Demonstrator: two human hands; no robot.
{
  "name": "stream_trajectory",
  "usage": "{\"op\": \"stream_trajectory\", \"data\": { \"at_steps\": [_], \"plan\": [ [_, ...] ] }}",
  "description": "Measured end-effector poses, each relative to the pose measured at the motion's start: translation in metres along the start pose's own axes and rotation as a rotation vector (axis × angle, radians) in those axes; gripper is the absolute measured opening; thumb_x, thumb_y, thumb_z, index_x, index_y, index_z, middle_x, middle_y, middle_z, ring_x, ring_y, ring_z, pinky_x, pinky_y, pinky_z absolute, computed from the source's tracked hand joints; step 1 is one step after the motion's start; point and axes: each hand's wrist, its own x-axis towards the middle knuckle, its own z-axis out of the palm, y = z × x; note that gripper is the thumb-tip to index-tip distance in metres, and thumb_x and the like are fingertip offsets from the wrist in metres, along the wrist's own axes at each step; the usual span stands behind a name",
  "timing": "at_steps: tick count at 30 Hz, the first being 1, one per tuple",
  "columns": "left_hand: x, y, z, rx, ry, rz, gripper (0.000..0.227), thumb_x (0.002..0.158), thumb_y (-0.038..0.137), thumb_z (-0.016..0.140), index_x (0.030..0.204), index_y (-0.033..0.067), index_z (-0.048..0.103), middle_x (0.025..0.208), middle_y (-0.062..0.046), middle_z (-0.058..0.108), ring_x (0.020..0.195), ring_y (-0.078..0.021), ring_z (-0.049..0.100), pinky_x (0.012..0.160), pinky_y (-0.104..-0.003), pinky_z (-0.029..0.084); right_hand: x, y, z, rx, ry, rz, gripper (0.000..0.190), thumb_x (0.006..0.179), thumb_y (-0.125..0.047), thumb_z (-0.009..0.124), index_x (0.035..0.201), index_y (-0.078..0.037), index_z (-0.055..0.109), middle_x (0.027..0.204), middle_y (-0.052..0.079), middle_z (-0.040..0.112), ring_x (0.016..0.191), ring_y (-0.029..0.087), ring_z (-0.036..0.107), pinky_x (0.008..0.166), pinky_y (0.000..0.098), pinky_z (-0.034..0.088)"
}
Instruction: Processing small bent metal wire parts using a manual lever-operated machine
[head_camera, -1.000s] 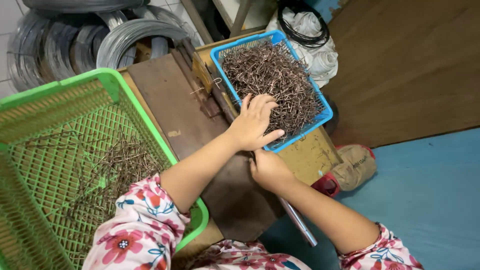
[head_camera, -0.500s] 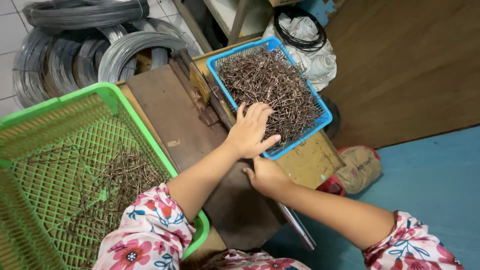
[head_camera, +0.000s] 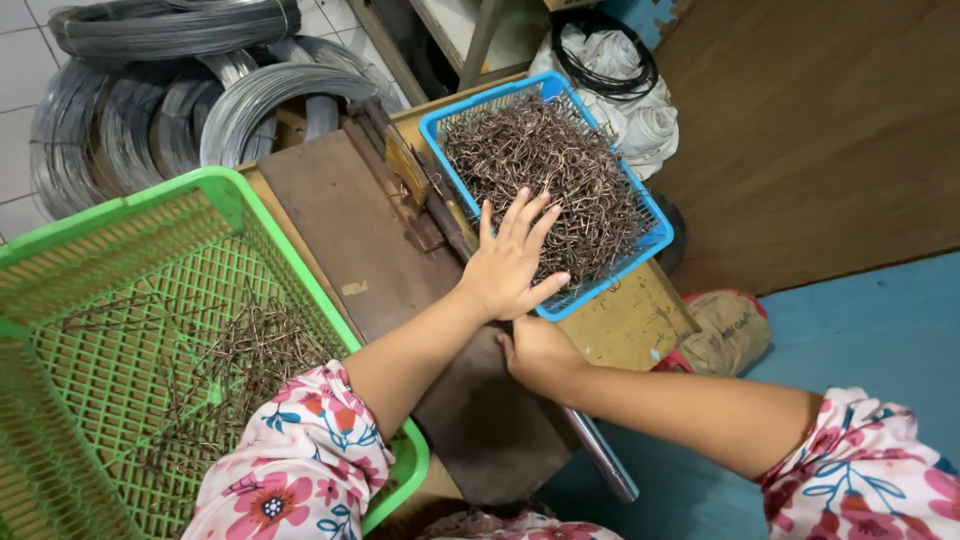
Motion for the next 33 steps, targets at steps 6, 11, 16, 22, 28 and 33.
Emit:
{"op": "stream_trajectory", "data": {
  "at_steps": [6, 11, 16, 22, 28, 33],
  "plan": [
    [-0.001, 0.004, 0.001, 0.023, 0.043, -0.047, 0.096, 0.102, 0.064, 0.051, 0.175, 0.0118, 0.016, 0.180, -0.024, 0.013, 0.169, -0.0461, 0.008, 0.124, -0.082, 0.000, -0.002, 0.014, 0.015, 0.024, 0.049, 0.005, 0.036, 0.099, -0.045, 0.065, 0.094, -0.010, 0.069, 0.080, 0.010, 0.078, 0.085, 0.033, 0.082, 0.068, 0.0431, 0.066],
    [-0.001, 0.000, 0.009, 0.056, 0.061, -0.049, 0.096, 0.101, 0.060, 0.055, 0.174, 0.0107, 0.018, 0.180, -0.025, 0.011, 0.169, -0.0469, 0.005, 0.123, -0.083, -0.001, -0.007, 0.005, 0.008, 0.106, 0.114, -0.048, 0.039, 0.100, -0.043, 0.067, 0.090, -0.005, 0.071, 0.078, 0.017, 0.077, 0.085, 0.039, 0.081, 0.068, 0.0475, 0.064],
    [-0.011, -0.005, 0.027, 0.086, 0.099, -0.020, 0.093, 0.103, 0.061, 0.049, 0.175, 0.0122, 0.017, 0.181, -0.024, 0.010, 0.169, -0.0460, 0.003, 0.124, -0.083, -0.006, -0.007, 0.008, 0.026, 0.116, 0.186, -0.099, 0.043, 0.101, -0.044, 0.066, 0.085, -0.004, 0.073, 0.075, 0.018, 0.075, 0.081, 0.041, 0.079, 0.068, 0.0500, 0.063],
    [-0.012, -0.007, 0.029, 0.074, 0.131, 0.004, 0.090, 0.104, 0.064, 0.044, 0.174, 0.0124, 0.022, 0.180, -0.022, 0.017, 0.169, -0.0441, 0.007, 0.125, -0.081, -0.006, -0.003, 0.016, 0.042, 0.037, 0.266, -0.127, 0.043, 0.100, -0.044, 0.065, 0.087, -0.004, 0.075, 0.075, 0.017, 0.076, 0.082, 0.040, 0.079, 0.069, 0.0493, 0.063],
    [-0.007, -0.006, 0.024, 0.066, 0.113, -0.009, 0.092, 0.102, 0.066, 0.046, 0.173, 0.0122, 0.024, 0.179, -0.022, 0.019, 0.169, -0.0449, 0.009, 0.124, -0.083, -0.005, 0.001, 0.022, 0.045, 0.044, 0.203, -0.065, 0.049, 0.102, -0.049, 0.062, 0.085, -0.005, 0.072, 0.074, 0.015, 0.074, 0.081, 0.040, 0.079, 0.070, 0.0482, 0.062],
    [-0.005, -0.006, 0.023, 0.080, 0.100, -0.034, 0.094, 0.100, 0.068, 0.049, 0.173, 0.0133, 0.024, 0.179, -0.021, 0.020, 0.169, -0.0437, 0.009, 0.124, -0.081, -0.006, -0.001, 0.016, 0.035, 0.076, 0.166, -0.057, 0.045, 0.102, -0.048, 0.062, 0.089, -0.006, 0.073, 0.076, 0.015, 0.076, 0.085, 0.039, 0.079, 0.075, 0.0494, 0.063]
  ]
}}
